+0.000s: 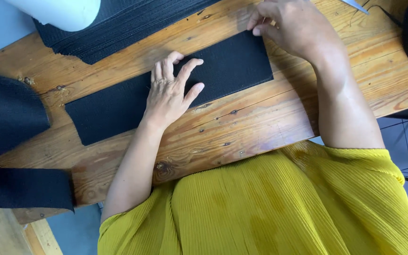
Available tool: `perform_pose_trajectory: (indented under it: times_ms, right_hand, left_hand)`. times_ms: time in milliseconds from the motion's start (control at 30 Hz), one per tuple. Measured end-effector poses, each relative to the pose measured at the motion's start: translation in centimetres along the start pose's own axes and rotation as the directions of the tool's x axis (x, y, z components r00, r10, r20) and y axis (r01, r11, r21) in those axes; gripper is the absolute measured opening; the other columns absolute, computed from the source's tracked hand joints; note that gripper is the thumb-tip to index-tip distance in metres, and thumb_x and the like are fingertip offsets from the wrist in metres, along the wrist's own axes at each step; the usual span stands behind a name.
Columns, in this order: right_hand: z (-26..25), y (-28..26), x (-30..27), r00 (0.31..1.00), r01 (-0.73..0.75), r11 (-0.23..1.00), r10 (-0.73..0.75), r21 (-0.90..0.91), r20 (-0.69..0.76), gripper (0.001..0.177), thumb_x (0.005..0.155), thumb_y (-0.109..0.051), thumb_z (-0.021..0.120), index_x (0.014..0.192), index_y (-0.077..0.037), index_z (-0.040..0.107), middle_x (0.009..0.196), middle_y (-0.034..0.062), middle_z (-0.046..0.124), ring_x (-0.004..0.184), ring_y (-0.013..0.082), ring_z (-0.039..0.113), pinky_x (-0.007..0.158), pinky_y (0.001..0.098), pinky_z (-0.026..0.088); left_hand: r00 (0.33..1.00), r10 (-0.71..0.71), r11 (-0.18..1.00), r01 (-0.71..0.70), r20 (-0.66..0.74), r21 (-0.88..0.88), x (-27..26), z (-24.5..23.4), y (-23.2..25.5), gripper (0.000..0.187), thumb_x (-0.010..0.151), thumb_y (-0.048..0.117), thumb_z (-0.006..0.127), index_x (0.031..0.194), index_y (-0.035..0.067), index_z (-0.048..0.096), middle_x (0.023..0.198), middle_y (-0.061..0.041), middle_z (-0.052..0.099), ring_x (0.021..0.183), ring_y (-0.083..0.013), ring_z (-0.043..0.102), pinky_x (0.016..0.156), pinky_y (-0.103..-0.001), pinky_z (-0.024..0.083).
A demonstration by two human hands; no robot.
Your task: The person is preparing black fabric strips by aligning them on a wooden workbench and cutting them to length using scissors.
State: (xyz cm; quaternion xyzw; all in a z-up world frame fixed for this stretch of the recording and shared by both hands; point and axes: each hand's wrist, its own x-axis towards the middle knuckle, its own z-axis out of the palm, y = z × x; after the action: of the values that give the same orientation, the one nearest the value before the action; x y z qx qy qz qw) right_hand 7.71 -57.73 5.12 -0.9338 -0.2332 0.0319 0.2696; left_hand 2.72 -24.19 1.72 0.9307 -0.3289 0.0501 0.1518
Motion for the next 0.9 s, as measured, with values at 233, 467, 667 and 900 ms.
perform_pose_trajectory:
  times_ms: [233, 467, 667, 900]
  right_hand:
    - [1.9, 2.3, 0.7, 0.991, -0.094, 0.995, 0.097, -0.03, 0.093, 0.016, 0.088, -0.007, 0.078, 0.1, -0.017, 0.075, 0.1, 0.0028, 0.072, 0.08, 0.024, 0.067, 0.068, 0.0406, 0.048]
    - [2.3, 2.3, 0.5, 0.996, -0.044, 0.998, 0.048, -0.051, 0.077, 0.034, 0.087, -0.008, 0.08, 0.119, -0.013, 0.068, 0.11, 0.0115, 0.068, 0.094, 0.0329, 0.067, 0.076, 0.0445, 0.049]
    - [2.1, 2.3, 0.6, 0.996, -0.037, 0.999, 0.039, -0.021, 0.085, 0.032, 0.087, -0.006, 0.079, 0.118, -0.012, 0.069, 0.108, 0.0116, 0.067, 0.091, 0.0311, 0.067, 0.076, 0.0433, 0.049]
    - [2.0, 3.1, 0.5, 0.997, 0.058, 0.998, -0.057, -0.012, 0.058, 0.022, 0.094, -0.001, 0.071, 0.114, -0.009, 0.073, 0.109, 0.0096, 0.072, 0.094, 0.0299, 0.067, 0.082, 0.041, 0.05]
  left_hand:
    - [1.0, -0.001, 1.0, 0.002, 0.012, -0.028, 0.1, 0.2, -0.2, 0.044, 0.108, 0.045, 0.058, 0.146, 0.024, 0.051, 0.139, -0.017, 0.041, 0.113, -0.0357, 0.049, 0.096, -0.051, 0.047]
    - [1.0, 0.014, 0.999, -0.014, 0.009, -0.029, 0.0, -0.1, 0.0, 0.062, 0.102, 0.064, 0.048, 0.146, 0.022, 0.052, 0.137, -0.017, 0.041, 0.112, -0.0357, 0.049, 0.096, -0.052, 0.046]
    - [1.0, 0.011, 0.999, -0.01, 0.023, -0.04, 0.0, -0.2, 0.0, 0.09, 0.086, 0.087, 0.05, 0.147, 0.021, 0.05, 0.136, -0.016, 0.039, 0.112, -0.0361, 0.047, 0.097, -0.053, 0.045]
    - [1.0, 0.028, 0.999, -0.028, 0.013, -0.016, -0.1, -0.2, 0.1, 0.086, 0.088, 0.083, 0.057, 0.146, 0.021, 0.05, 0.136, -0.016, 0.039, 0.114, -0.0366, 0.047, 0.098, -0.054, 0.045]
